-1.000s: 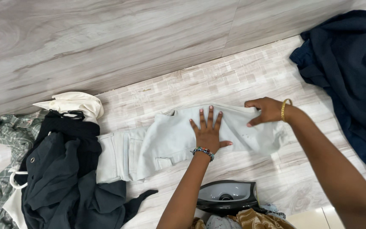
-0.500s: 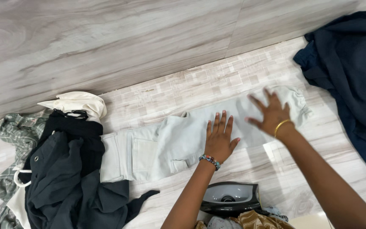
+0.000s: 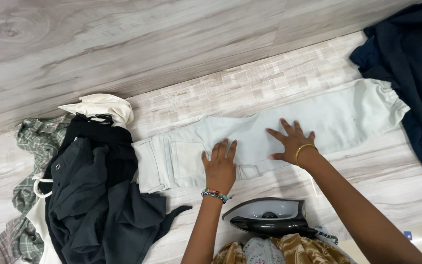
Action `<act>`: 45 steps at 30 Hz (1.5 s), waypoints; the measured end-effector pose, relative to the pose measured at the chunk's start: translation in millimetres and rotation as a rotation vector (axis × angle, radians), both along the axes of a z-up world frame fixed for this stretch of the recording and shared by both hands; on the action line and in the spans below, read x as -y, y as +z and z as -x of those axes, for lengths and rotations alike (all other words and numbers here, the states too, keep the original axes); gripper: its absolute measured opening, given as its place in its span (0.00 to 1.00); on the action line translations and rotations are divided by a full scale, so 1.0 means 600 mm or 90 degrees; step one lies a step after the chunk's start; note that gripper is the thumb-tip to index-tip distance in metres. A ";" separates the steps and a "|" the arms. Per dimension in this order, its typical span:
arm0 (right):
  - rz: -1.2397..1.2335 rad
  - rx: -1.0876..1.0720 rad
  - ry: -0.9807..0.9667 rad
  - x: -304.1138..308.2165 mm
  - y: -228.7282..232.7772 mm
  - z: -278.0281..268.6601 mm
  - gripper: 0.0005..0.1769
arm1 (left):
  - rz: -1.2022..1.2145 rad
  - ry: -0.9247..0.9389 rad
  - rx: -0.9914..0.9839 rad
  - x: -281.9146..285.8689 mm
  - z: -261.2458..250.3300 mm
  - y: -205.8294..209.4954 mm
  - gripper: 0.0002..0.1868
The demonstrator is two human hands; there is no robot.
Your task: The person irons a pair of white pants on a tiled floor, smoothing the fabric and using an iron to remove wrinkles. After finishing the pants, the person picks up a dark blue shirt and begins ironing it in the same manner.
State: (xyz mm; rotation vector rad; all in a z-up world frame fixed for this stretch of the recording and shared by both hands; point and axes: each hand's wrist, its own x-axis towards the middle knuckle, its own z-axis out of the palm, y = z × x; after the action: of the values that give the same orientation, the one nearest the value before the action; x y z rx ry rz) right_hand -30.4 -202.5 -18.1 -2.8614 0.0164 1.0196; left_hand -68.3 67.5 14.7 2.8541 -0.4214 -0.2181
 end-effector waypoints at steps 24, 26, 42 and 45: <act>-0.189 -0.177 0.173 -0.162 0.165 0.237 0.41 | 0.170 0.523 0.128 -0.193 0.011 -0.071 0.29; -0.236 -0.118 0.061 -0.150 0.187 0.196 0.39 | 0.103 0.624 0.000 -0.214 -0.007 -0.066 0.41; -0.138 0.206 0.052 -0.372 0.128 -0.015 0.29 | 0.075 0.533 0.011 -0.181 0.025 -0.120 0.17; -0.146 0.093 0.077 -0.345 0.146 -0.013 0.31 | 0.023 0.513 0.048 -0.179 0.024 -0.128 0.15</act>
State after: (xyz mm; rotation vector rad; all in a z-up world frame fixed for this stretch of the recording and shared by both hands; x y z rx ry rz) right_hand -22.7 4.6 69.6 -2.7436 -0.2692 0.7705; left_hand -82.5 174.8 -61.9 2.7417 0.7010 0.0520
